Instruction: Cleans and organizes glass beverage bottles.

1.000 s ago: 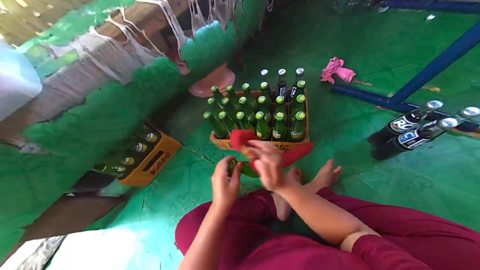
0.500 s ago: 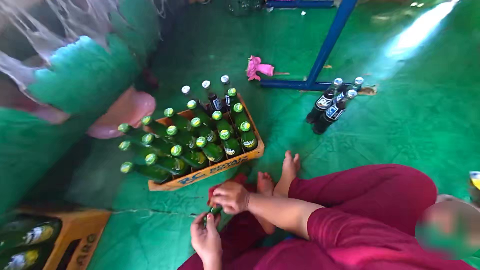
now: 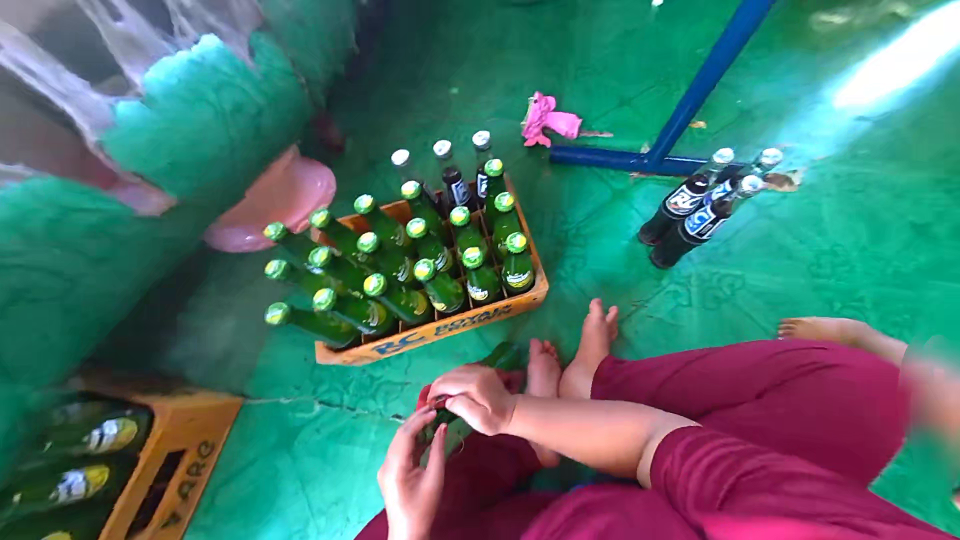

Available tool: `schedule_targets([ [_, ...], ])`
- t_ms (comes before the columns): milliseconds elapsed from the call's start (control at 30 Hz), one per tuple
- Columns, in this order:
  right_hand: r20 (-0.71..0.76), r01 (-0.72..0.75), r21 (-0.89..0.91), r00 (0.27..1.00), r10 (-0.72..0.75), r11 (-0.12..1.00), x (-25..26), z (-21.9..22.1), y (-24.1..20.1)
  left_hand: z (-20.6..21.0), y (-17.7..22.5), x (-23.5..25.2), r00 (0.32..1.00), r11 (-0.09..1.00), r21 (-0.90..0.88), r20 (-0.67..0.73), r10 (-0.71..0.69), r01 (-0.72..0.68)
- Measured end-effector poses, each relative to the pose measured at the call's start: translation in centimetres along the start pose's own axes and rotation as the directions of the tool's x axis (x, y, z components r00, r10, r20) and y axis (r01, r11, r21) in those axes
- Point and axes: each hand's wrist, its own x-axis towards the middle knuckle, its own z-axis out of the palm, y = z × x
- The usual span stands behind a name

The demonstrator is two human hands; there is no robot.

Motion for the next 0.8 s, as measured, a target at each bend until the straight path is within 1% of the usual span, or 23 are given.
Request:
schedule_targets([
  [33,0.012,0.041,-0.006,0.999,-0.041,0.999,-0.1,-0.1,0.7,-0.3,-0.3,0.0,1.0,1.0,-0.013,0.01,-0.013,0.014],
  [67,0.018,0.059,-0.046,0.998,-0.058,0.997,-0.3,-0.4,1.8,-0.5,-0.5,-0.1,0.999,0.998,-0.037,-0.009,-0.047,0.047],
  [100,0.012,0.031,-0.095,0.999,-0.03,0.995,-0.5,-0.8,3.2,-0.4,-0.6,-0.1,0.993,0.993,-0.065,-0.053,-0.101,0.098],
  [133,0.01,-0.07,-0.135,0.997,0.072,0.988,-0.8,-1.5,4.6,-0.3,-0.7,-0.3,0.977,0.98,-0.103,-0.109,-0.183,0.172],
  [167,0.006,-0.214,-0.187,0.976,0.219,0.959,-1.1,-2.3,5.7,-0.1,-0.7,-0.4,0.946,0.957,-0.142,-0.171,-0.277,0.255],
  [200,-0.008,-0.336,-0.24,0.939,0.344,0.911,-1.0,-3.1,6.6,0.1,-0.7,-0.3,0.902,0.928,-0.169,-0.233,-0.364,0.331],
  [233,-0.019,-0.438,-0.256,0.894,0.448,0.862,-0.5,-3.7,6.8,0.3,-0.6,0.1,0.859,0.903,-0.179,-0.281,-0.427,0.39],
  [267,-0.017,-0.517,-0.244,0.848,0.529,0.82,0.1,-3.9,6.0,0.6,-0.3,0.5,0.826,0.884,-0.174,-0.314,-0.468,0.434],
  [300,-0.039,-0.518,-0.233,0.851,0.524,0.823,0.4,-3.1,5.0,0.9,-0.1,1.0,0.804,0.871,-0.161,-0.337,-0.49,0.464],
  [333,-0.059,-0.438,-0.217,0.898,0.436,0.872,0.4,-1.5,3.7,1.2,0.2,1.2,0.79,0.866,-0.139,-0.36,-0.497,0.481],
  [367,-0.07,-0.307,-0.19,0.952,0.299,0.932,0.2,0.4,2.3,1.5,0.3,1.4,0.784,0.868,-0.111,-0.385,-0.486,0.484],
  [400,-0.08,-0.143,-0.162,0.988,0.131,0.976,0.0,2.1,1.1,1.8,0.2,1.4,0.789,0.881,-0.06,-0.419,-0.449,0.469],
  [433,-0.07,0.027,-0.147,0.997,-0.038,0.989,-0.1,3.5,0.2,2.0,0.1,1.3,0.797,0.892,0.007,-0.452,-0.401,0.452],
  [467,-0.029,0.147,-0.158,0.988,-0.153,0.977,-0.2,4.2,-0.3,2.1,0.1,1.1,0.794,0.892,0.06,-0.484,-0.367,0.448],
  [500,0.022,0.225,-0.182,0.974,-0.224,0.957,-0.3,4.3,-0.2,2.2,0.0,0.9,0.778,0.883,0.077,-0.513,-0.364,0.464],
  [567,0.155,0.345,-0.258,0.937,-0.314,0.902,-0.5,3.3,1.8,1.9,-0.3,0.8,0.724,0.857,-0.004,-0.533,-0.438,0.516],
  [600,0.2,0.37,-0.287,0.925,-0.322,0.884,-0.6,2.6,3.0,1.6,-0.4,0.9,0.69,0.833,-0.076,-0.521,-0.502,0.549],
  [633,0.211,0.357,-0.315,0.93,-0.302,0.879,-0.9,1.8,4.1,1.4,-0.4,0.9,0.657,0.802,-0.135,-0.503,-0.561,0.582],
  [667,0.215,0.289,-0.345,0.95,-0.224,0.893,-1.1,0.9,4.8,1.3,-0.4,1.1,0.625,0.774,-0.178,-0.494,-0.604,0.607],
  [700,0.216,0.182,-0.389,0.971,-0.103,0.903,-1.3,-0.1,5.3,1.4,-0.3,1.3,0.6,0.754,-0.206,-0.491,-0.632,0.624],
  [733,0.222,0.052,-0.427,0.974,0.049,0.903,-1.4,-1.3,5.6,1.4,-0.2,1.5,0.583,0.742,-0.226,-0.492,-0.647,0.631],
  [767,0.237,-0.08,-0.455,0.949,0.207,0.887,-1.3,-2.4,5.8,1.4,-0.2,1.7,0.576,0.739,-0.238,-0.495,-0.651,0.631],
  [800,0.259,-0.195,-0.474,0.901,0.347,0.859,-0.9,-3.5,6.1,1.4,-0.2,1.9,0.585,0.751,-0.242,-0.5,-0.639,0.614],
])
